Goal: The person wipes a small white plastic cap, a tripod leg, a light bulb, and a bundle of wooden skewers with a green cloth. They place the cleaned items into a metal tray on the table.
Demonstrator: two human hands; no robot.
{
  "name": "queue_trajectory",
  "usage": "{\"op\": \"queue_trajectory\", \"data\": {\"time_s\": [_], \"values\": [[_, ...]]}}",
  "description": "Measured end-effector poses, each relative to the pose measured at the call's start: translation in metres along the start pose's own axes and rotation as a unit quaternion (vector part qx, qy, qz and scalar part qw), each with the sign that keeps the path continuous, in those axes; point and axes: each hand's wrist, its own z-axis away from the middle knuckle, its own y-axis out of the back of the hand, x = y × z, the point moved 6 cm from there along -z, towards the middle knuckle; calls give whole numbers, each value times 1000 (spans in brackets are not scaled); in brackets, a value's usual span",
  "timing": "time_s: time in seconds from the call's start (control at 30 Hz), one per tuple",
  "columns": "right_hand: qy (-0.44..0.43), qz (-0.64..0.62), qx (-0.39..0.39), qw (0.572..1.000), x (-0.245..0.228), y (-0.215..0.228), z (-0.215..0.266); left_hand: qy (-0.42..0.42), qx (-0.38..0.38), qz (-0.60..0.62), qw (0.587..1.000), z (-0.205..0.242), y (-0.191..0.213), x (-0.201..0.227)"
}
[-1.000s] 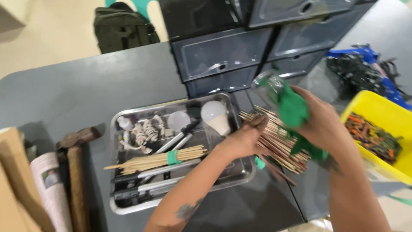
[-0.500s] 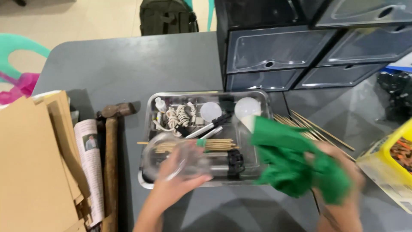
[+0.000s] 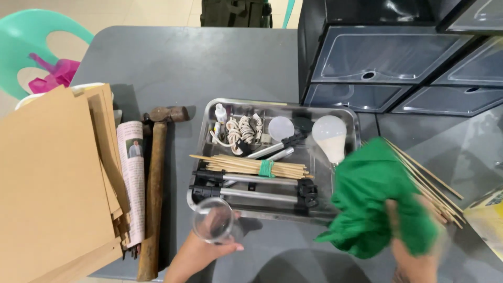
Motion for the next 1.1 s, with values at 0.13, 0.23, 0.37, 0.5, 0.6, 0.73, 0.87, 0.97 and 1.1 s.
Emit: {"op": "queue_trajectory", "data": {"time_s": [0.13,0.23,0.37,0.5,0.6,0.73,0.87,0.97,1.1], "values": [[100,168,-232,953,-73,-77,-6,110,28,86,990,0,2,-17],[213,291,-321,876,-51,-109,22,-68,58,-8,996,1,14,6],[200,320,-331,865,-53,-130,31,55,57,25,997,5,22,-16],[216,273,-325,879,-60,-138,30,31,29,16,999,8,23,-27],[249,248,-339,873,-62,-148,31,57,76,-40,995,11,29,-30],[251,246,-354,867,-67,-167,32,-42,124,55,990,16,28,-38],[230,216,-341,886,-62,-166,32,14,138,66,988,16,24,-42],[197,92,-303,928,-51,-146,25,15,131,118,984,8,19,-24],[76,227,-141,961,40,-78,25,-50,122,53,990,-16,10,12]]}}
